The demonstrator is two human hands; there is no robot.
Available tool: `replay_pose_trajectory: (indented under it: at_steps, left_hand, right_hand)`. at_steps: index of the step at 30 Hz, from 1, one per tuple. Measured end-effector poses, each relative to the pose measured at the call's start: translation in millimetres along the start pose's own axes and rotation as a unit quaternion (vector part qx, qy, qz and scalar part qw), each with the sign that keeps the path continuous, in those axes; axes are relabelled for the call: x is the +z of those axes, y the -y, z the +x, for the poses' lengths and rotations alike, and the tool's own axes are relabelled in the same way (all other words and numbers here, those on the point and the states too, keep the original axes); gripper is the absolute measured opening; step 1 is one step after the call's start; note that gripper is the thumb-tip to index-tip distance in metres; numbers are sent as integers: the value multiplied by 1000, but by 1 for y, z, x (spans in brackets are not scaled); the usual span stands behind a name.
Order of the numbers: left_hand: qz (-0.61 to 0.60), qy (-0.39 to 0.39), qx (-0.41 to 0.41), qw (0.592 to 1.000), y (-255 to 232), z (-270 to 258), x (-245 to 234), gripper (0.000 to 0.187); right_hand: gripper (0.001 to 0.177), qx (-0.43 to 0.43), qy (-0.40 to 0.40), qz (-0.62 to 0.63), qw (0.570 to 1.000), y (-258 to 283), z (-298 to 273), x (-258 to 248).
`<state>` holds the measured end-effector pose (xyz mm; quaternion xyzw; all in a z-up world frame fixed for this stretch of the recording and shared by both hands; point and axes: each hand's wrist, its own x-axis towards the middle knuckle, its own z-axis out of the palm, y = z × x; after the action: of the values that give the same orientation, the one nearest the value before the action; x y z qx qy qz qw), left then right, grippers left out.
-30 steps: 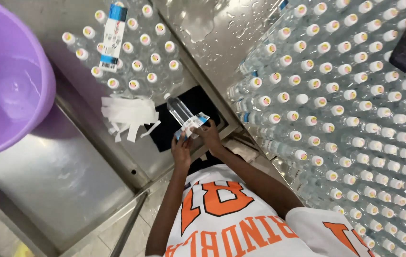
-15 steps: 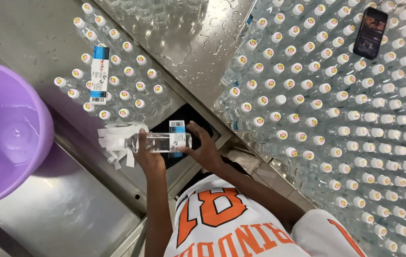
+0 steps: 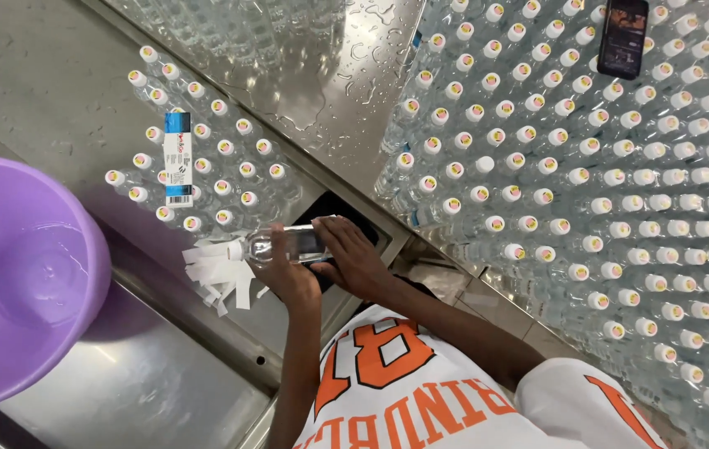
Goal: Manual application of adhesive labels to plastic water bottles at a production station.
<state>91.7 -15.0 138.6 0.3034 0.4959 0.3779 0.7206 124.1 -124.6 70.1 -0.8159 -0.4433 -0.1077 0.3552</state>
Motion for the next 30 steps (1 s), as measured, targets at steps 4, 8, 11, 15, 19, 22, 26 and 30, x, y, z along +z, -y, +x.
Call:
replay_pose_trajectory:
  at_steps: [4, 8, 11, 15, 19, 22, 26, 30]
  left_hand:
    - [7, 35, 18, 999, -5, 8, 2, 60]
    - [27, 90, 47, 995, -19, 2, 3, 60]
    - [58, 129, 56, 988, -17, 11, -6, 59]
    - [172, 223, 116, 953, -32, 8, 2, 57]
    - [279, 297, 161, 899, -58, -13, 27, 68]
    - [394, 359, 131, 836, -71, -29, 45, 95]
    - [305, 407, 344, 789, -27, -20, 9, 100]
    - [307, 388, 505, 707, 17, -11, 9, 52]
  right_hand:
    - [73, 49, 29, 51, 997, -5, 13, 1]
    - [72, 150, 120, 189, 963, -12, 14, -1]
    - [73, 202, 203, 201, 937, -21, 13, -21]
    - [83, 123, 140, 54, 981, -19, 20, -40]
    - [96, 119, 82, 199, 969, 17, 40, -40]
    - [115, 155, -6, 407, 900, -1, 48, -54]
    - [75, 332, -110, 396, 849, -1, 55, -82]
    - [95, 373, -236, 406, 800, -22, 74, -110]
